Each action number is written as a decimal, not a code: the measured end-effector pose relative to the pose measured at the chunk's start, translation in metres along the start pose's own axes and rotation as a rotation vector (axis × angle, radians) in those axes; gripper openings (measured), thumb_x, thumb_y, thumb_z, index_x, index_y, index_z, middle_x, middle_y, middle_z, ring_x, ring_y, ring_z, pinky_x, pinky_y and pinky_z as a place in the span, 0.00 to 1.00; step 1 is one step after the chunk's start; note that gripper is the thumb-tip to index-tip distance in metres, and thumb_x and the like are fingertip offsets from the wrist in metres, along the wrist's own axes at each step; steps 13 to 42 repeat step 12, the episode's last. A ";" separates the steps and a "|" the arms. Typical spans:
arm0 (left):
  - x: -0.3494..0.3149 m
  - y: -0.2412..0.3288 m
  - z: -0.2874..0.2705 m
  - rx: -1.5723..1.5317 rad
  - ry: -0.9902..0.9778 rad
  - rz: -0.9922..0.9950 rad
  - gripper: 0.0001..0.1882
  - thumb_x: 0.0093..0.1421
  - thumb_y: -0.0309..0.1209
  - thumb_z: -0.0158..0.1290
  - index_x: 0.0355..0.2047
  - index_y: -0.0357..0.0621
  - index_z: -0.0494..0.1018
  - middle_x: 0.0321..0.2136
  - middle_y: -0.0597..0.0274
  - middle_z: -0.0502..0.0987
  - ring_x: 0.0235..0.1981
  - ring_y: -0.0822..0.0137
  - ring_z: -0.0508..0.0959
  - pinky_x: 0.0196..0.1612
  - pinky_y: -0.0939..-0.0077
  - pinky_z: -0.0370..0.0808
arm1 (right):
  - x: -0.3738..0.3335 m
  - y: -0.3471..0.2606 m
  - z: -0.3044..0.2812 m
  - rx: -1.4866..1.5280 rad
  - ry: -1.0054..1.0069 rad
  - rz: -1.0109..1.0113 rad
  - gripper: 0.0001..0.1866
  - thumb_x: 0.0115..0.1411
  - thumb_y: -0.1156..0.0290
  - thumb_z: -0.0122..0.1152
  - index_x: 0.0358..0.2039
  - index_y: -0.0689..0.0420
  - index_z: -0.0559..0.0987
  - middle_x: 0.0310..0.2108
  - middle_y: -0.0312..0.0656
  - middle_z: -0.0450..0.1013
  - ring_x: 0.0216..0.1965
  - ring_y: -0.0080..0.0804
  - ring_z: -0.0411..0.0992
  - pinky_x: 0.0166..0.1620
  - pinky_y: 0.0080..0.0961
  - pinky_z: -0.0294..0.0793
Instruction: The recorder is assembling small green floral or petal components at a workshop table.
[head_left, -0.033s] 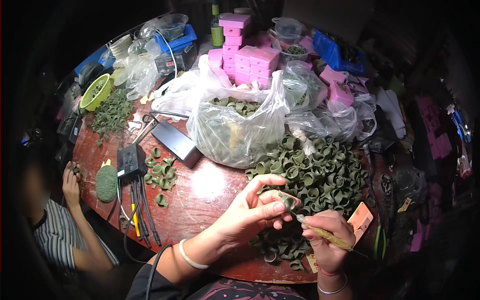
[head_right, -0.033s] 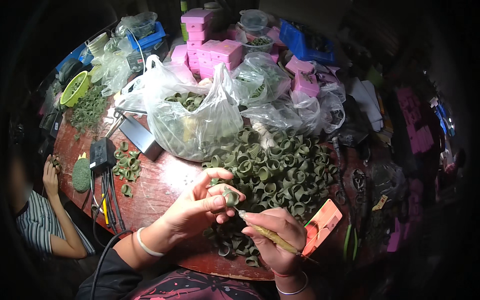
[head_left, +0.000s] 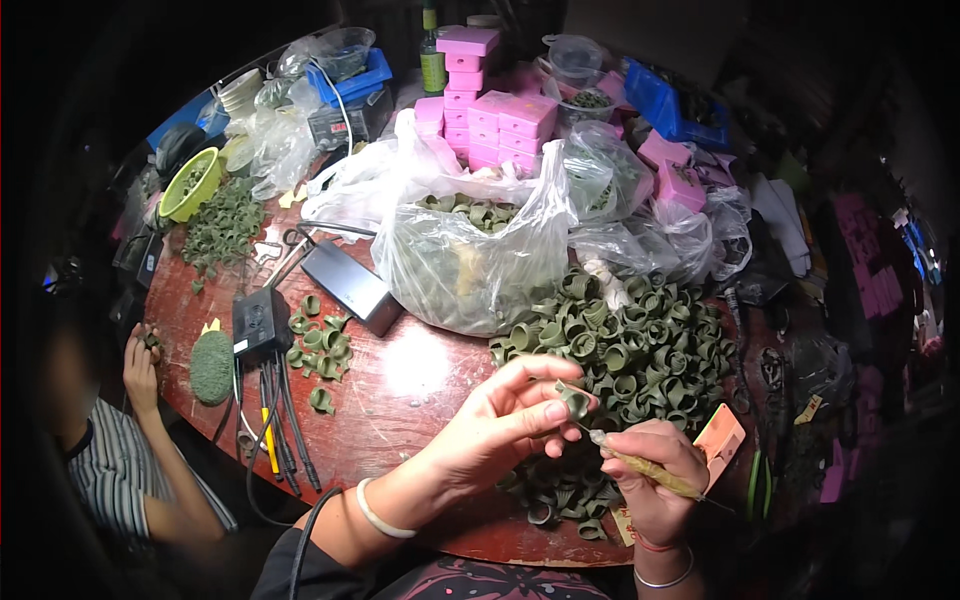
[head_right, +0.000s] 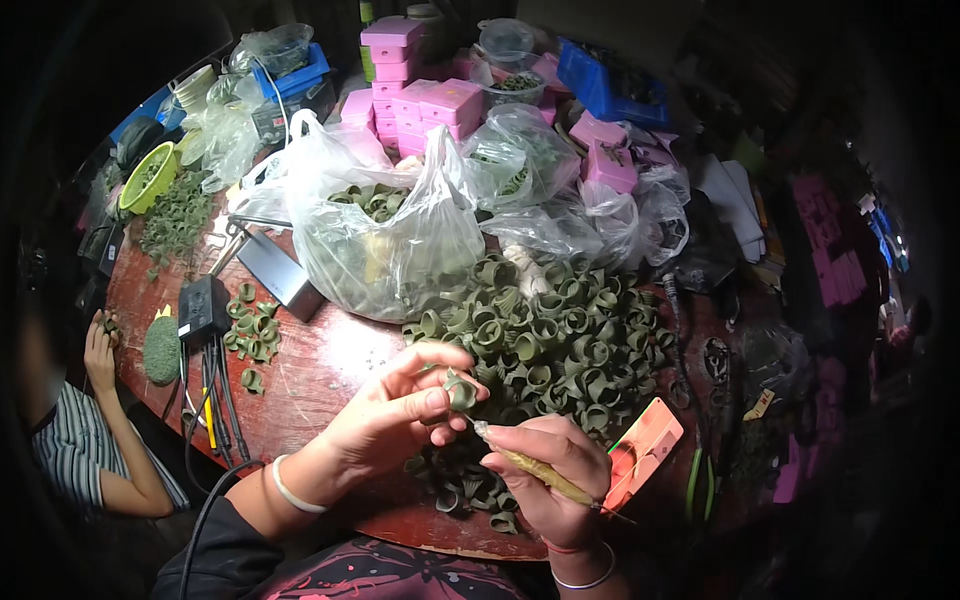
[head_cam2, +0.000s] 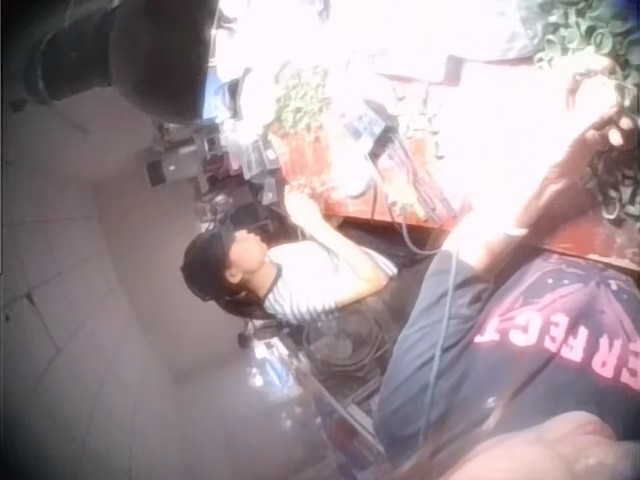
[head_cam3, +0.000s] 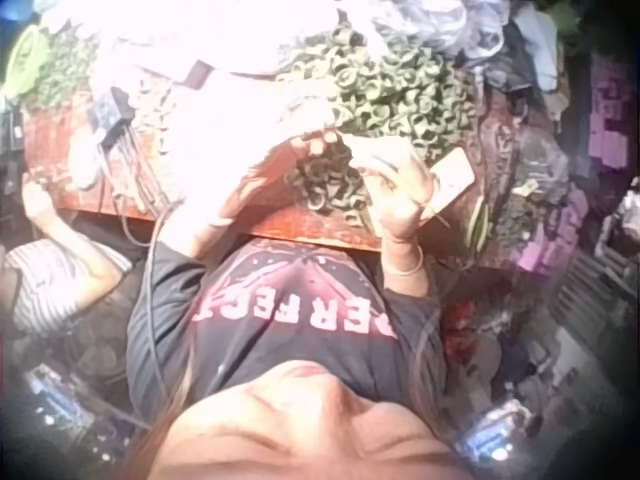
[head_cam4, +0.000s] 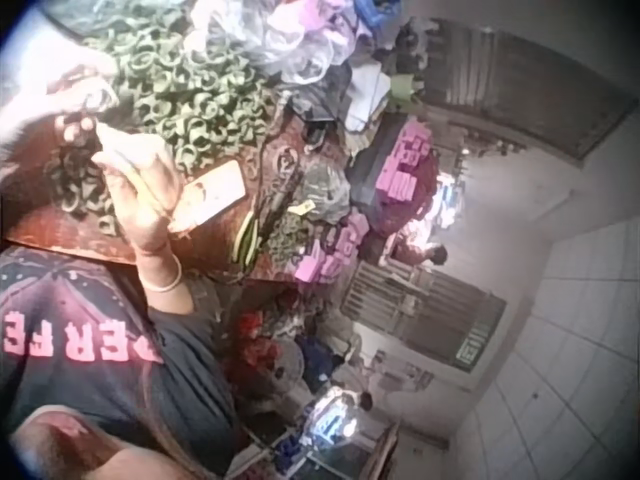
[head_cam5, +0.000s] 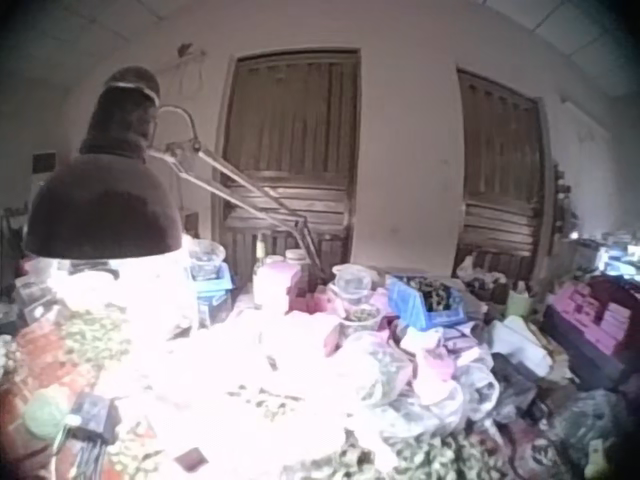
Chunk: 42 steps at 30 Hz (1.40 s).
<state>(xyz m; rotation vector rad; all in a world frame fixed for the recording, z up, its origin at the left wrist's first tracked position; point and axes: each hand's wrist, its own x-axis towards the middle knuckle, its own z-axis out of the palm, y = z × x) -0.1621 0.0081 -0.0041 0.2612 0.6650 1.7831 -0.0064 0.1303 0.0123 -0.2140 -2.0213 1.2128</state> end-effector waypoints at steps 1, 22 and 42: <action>0.000 0.000 -0.001 0.040 -0.007 -0.011 0.16 0.61 0.28 0.56 0.49 0.44 0.69 0.44 0.49 0.75 0.35 0.69 0.76 0.32 0.81 0.72 | 0.000 0.000 0.000 0.011 -0.046 0.017 0.13 0.49 0.78 0.71 0.37 0.61 0.81 0.29 0.40 0.75 0.27 0.28 0.72 0.32 0.20 0.71; -0.002 0.000 -0.003 0.048 -0.018 -0.081 0.20 0.64 0.33 0.54 0.55 0.44 0.68 0.43 0.54 0.76 0.33 0.72 0.74 0.34 0.82 0.70 | 0.000 -0.001 0.002 -0.071 0.029 -0.057 0.15 0.46 0.83 0.71 0.37 0.60 0.82 0.32 0.39 0.75 0.29 0.31 0.73 0.33 0.23 0.74; -0.002 0.000 -0.003 0.048 -0.018 -0.081 0.20 0.64 0.33 0.54 0.55 0.44 0.68 0.43 0.54 0.76 0.33 0.72 0.74 0.34 0.82 0.70 | 0.000 -0.001 0.002 -0.071 0.029 -0.057 0.15 0.46 0.83 0.71 0.37 0.60 0.82 0.32 0.39 0.75 0.29 0.31 0.73 0.33 0.23 0.74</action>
